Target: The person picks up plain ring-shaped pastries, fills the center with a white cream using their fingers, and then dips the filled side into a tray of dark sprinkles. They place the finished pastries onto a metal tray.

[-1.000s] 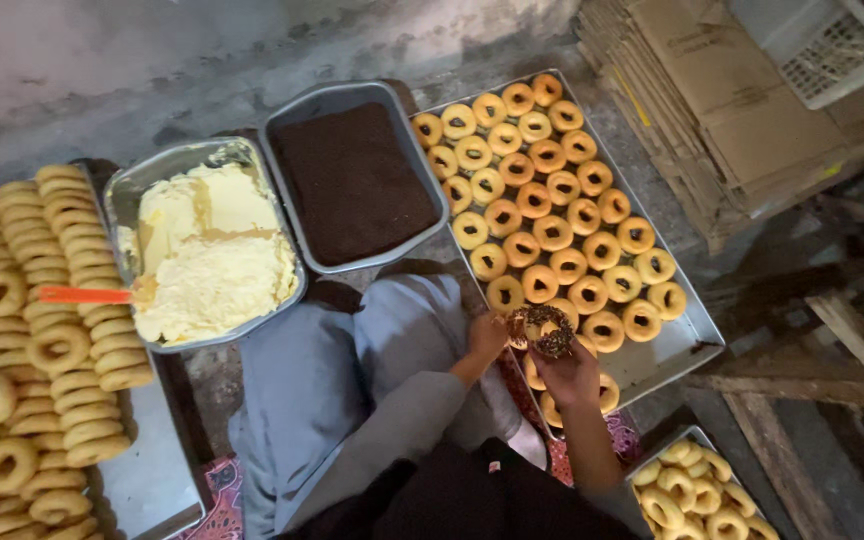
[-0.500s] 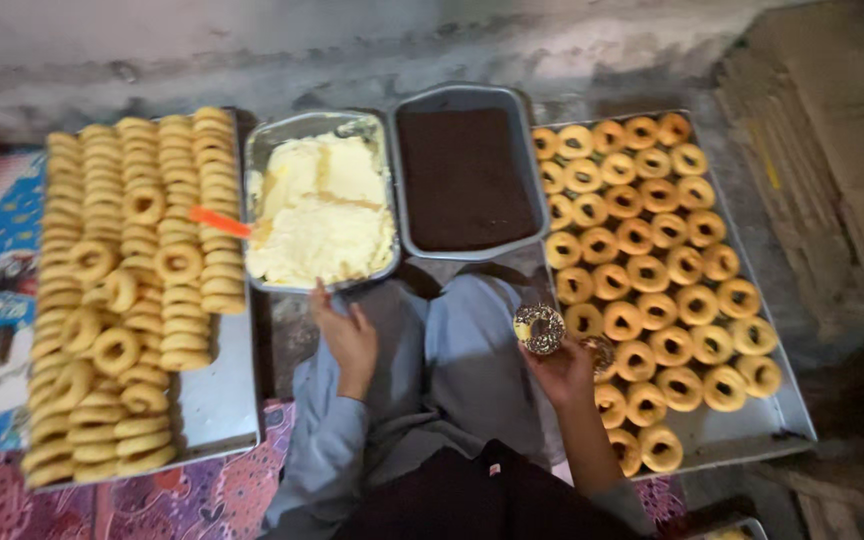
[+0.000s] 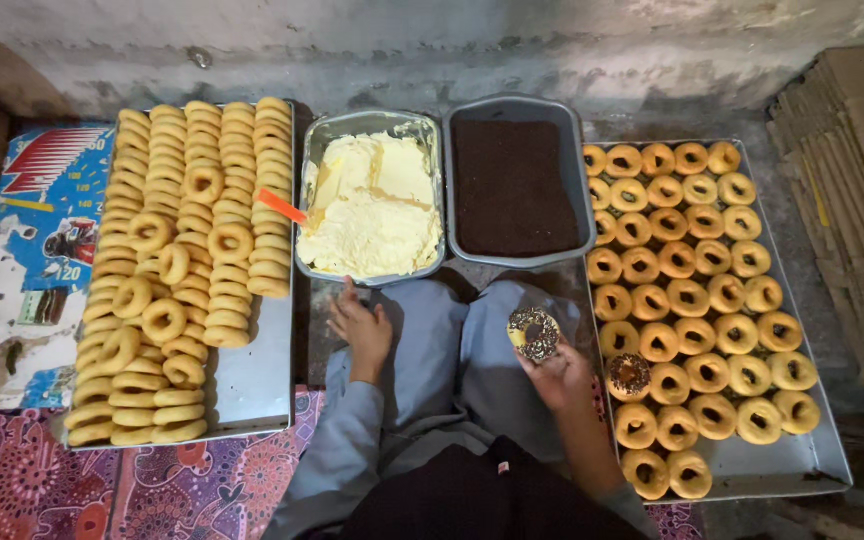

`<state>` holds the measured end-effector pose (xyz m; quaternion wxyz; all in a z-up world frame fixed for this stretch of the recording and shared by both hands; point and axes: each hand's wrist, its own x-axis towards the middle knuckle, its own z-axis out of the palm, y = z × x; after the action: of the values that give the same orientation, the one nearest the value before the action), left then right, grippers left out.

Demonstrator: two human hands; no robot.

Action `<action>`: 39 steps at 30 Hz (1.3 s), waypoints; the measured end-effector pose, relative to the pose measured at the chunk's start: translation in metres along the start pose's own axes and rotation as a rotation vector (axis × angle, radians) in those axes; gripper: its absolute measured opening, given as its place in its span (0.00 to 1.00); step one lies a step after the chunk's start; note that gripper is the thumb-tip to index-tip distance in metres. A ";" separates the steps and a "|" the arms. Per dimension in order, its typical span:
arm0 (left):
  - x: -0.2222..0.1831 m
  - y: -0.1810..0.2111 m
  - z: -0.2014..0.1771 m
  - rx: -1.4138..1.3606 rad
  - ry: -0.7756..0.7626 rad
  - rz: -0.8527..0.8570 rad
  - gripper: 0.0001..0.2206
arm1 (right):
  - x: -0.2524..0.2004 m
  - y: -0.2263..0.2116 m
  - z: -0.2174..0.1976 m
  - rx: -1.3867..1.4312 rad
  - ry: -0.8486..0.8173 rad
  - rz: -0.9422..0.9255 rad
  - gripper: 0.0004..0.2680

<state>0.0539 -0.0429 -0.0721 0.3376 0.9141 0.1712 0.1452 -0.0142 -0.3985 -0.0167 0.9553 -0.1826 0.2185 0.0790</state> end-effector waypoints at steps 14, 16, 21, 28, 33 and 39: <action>-0.071 0.122 -0.033 -1.720 -0.602 -0.157 0.21 | -0.003 0.006 0.008 0.138 -0.080 0.035 0.21; -0.090 0.148 -0.050 -1.754 -0.693 -0.068 0.20 | -0.005 0.007 0.015 0.160 -0.150 0.039 0.20; -0.114 0.178 -0.066 -1.635 -0.640 0.026 0.21 | -0.016 0.006 0.048 0.192 -0.328 0.014 0.18; -0.132 0.185 -0.059 -1.547 -0.618 0.147 0.25 | -0.031 0.014 0.087 0.240 -0.248 0.006 0.17; -0.128 0.194 -0.078 -1.151 -0.557 0.326 0.23 | -0.031 0.019 0.095 0.217 -0.370 -0.015 0.06; -0.124 0.221 -0.121 -0.271 -0.415 0.502 0.32 | -0.033 0.022 0.098 0.116 -0.379 -0.075 0.14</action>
<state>-0.0560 -0.1829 0.1446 0.4371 0.8847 -0.1521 0.0563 -0.0102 -0.3432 0.0735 0.9905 -0.1173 0.0322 0.0636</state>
